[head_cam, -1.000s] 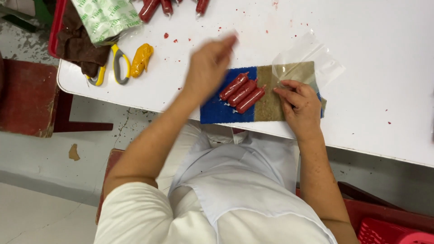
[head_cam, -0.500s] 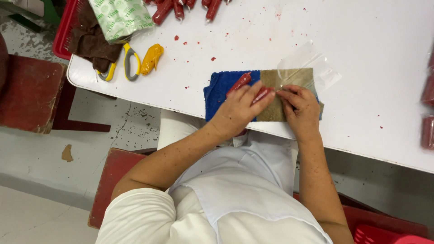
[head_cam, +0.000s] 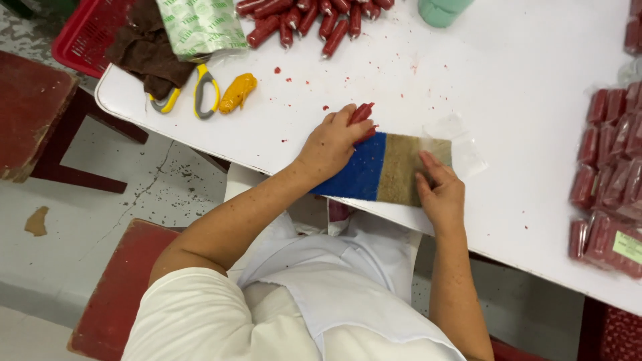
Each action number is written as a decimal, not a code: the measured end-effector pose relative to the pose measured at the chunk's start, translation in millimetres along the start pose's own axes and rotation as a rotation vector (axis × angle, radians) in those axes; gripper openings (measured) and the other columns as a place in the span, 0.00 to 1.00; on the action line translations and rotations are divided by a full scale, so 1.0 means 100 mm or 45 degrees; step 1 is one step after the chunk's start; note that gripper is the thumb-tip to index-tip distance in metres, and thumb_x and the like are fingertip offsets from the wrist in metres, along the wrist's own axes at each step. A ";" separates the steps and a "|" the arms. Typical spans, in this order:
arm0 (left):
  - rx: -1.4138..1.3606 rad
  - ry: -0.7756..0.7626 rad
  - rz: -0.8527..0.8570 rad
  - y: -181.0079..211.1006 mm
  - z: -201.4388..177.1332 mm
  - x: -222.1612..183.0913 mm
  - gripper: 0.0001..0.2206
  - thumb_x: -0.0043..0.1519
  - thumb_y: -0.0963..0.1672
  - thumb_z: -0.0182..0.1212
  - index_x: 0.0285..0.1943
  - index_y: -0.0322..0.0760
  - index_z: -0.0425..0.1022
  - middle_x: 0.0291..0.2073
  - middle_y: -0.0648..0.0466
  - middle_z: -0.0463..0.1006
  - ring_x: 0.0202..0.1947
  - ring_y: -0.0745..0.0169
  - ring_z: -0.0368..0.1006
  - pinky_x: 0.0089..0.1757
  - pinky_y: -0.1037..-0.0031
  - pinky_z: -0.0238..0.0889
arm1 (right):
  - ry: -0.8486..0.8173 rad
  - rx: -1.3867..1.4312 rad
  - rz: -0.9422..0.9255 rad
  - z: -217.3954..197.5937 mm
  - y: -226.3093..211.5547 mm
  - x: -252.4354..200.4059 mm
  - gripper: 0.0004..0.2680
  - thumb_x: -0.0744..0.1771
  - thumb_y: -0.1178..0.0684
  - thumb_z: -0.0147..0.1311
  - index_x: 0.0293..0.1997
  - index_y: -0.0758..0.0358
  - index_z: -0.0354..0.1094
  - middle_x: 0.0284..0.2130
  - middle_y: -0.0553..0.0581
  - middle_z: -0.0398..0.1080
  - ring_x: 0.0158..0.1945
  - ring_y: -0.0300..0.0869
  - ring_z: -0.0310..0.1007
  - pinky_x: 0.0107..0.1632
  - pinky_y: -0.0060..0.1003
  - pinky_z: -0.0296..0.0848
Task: The person places several processed red meat links into a plastic bag by hand, inserts a green label, and sets the completed package aside.
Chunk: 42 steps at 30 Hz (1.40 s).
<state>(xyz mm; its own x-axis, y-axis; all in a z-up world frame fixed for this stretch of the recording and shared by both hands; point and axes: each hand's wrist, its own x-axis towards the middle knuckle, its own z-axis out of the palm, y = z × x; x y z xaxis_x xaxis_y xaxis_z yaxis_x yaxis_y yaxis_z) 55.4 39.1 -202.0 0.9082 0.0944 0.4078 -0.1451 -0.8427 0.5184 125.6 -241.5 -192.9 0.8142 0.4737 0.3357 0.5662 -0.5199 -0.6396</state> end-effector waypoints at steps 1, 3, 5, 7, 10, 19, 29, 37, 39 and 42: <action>0.007 0.014 -0.005 -0.07 -0.05 0.06 0.26 0.57 0.37 0.63 0.65 0.54 0.69 0.61 0.40 0.66 0.55 0.29 0.71 0.46 0.52 0.74 | -0.003 0.002 -0.016 -0.02 0.05 0.00 0.19 0.62 0.66 0.60 0.58 0.52 0.74 0.53 0.61 0.75 0.48 0.53 0.76 0.46 0.44 0.74; -0.477 -0.080 -0.521 -0.22 -0.16 0.18 0.30 0.49 0.37 0.63 0.62 0.61 0.75 0.54 0.54 0.73 0.51 0.44 0.77 0.46 0.64 0.74 | 0.181 0.008 -0.089 -0.03 0.16 0.01 0.23 0.60 0.72 0.60 0.62 0.64 0.71 0.53 0.71 0.73 0.43 0.54 0.74 0.34 0.38 0.72; -1.140 -0.044 -0.769 -0.13 -0.40 0.16 0.30 0.48 0.35 0.67 0.62 0.51 0.75 0.53 0.47 0.72 0.45 0.43 0.78 0.36 0.66 0.76 | 0.209 -0.047 -0.170 -0.16 -0.01 0.07 0.24 0.59 0.74 0.57 0.63 0.67 0.71 0.55 0.72 0.72 0.43 0.54 0.74 0.33 0.38 0.72; -1.789 0.044 -0.979 -0.06 -0.49 0.05 0.31 0.46 0.33 0.70 0.62 0.42 0.74 0.52 0.40 0.72 0.40 0.42 0.79 0.25 0.69 0.79 | 0.234 -0.065 -0.270 -0.17 -0.18 0.10 0.26 0.59 0.76 0.55 0.64 0.70 0.70 0.56 0.73 0.71 0.43 0.55 0.73 0.32 0.38 0.72; -2.547 -0.174 -0.849 0.08 -0.43 -0.20 0.24 0.61 0.34 0.61 0.67 0.43 0.69 0.57 0.44 0.75 0.54 0.37 0.74 0.29 0.60 0.81 | 0.150 -0.307 -0.538 0.09 -0.31 0.07 0.29 0.55 0.73 0.54 0.64 0.66 0.73 0.54 0.69 0.75 0.51 0.59 0.74 0.50 0.49 0.71; -2.998 -0.896 -0.383 0.40 0.01 -0.45 0.32 0.59 0.29 0.64 0.75 0.35 0.66 0.64 0.41 0.72 0.57 0.45 0.74 0.37 0.67 0.75 | -0.507 -0.094 -0.178 0.18 -0.50 0.03 0.39 0.51 0.41 0.70 0.71 0.49 0.60 0.64 0.49 0.68 0.58 0.49 0.73 0.61 0.41 0.67; -1.069 -0.333 -0.043 0.62 0.23 -0.50 0.35 0.56 0.38 0.59 0.75 0.63 0.59 0.76 0.51 0.60 0.74 0.54 0.61 0.68 0.69 0.55 | -0.192 0.349 0.493 -0.06 -0.86 -0.01 0.26 0.60 0.69 0.53 0.68 0.63 0.64 0.61 0.54 0.67 0.50 0.34 0.64 0.53 0.30 0.68; -0.686 -0.484 -0.073 0.62 0.44 -0.22 0.20 0.51 0.43 0.65 0.54 0.47 0.74 0.55 0.50 0.74 0.54 0.48 0.73 0.50 0.64 0.68 | -0.064 -0.258 -0.409 0.08 -0.66 -0.22 0.25 0.61 0.69 0.47 0.69 0.65 0.65 0.71 0.64 0.62 0.74 0.56 0.61 0.67 0.46 0.66; -0.879 -0.556 -0.327 0.64 0.35 -0.16 0.27 0.46 0.47 0.64 0.60 0.54 0.72 0.48 0.49 0.75 0.50 0.49 0.75 0.47 0.69 0.67 | 0.024 -0.638 -0.507 0.08 -0.71 -0.21 0.29 0.58 0.70 0.45 0.69 0.65 0.68 0.72 0.52 0.65 0.75 0.53 0.65 0.59 0.40 0.74; -1.690 -0.390 -0.870 0.84 0.10 -0.21 0.39 0.44 0.37 0.68 0.71 0.47 0.68 0.53 0.51 0.75 0.52 0.61 0.71 0.51 0.75 0.67 | -0.074 -0.602 -0.396 0.03 -0.67 -0.22 0.32 0.59 0.69 0.45 0.74 0.54 0.63 0.73 0.47 0.63 0.77 0.50 0.63 0.44 0.42 0.77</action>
<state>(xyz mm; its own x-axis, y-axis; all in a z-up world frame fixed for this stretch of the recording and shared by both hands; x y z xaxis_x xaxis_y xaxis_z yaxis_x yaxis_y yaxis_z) 27.7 -39.5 -174.9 0.9649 0.0057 -0.2624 0.2382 0.4016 0.8843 69.3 -214.8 -159.6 0.5992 0.6868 0.4113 0.7850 -0.6050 -0.1334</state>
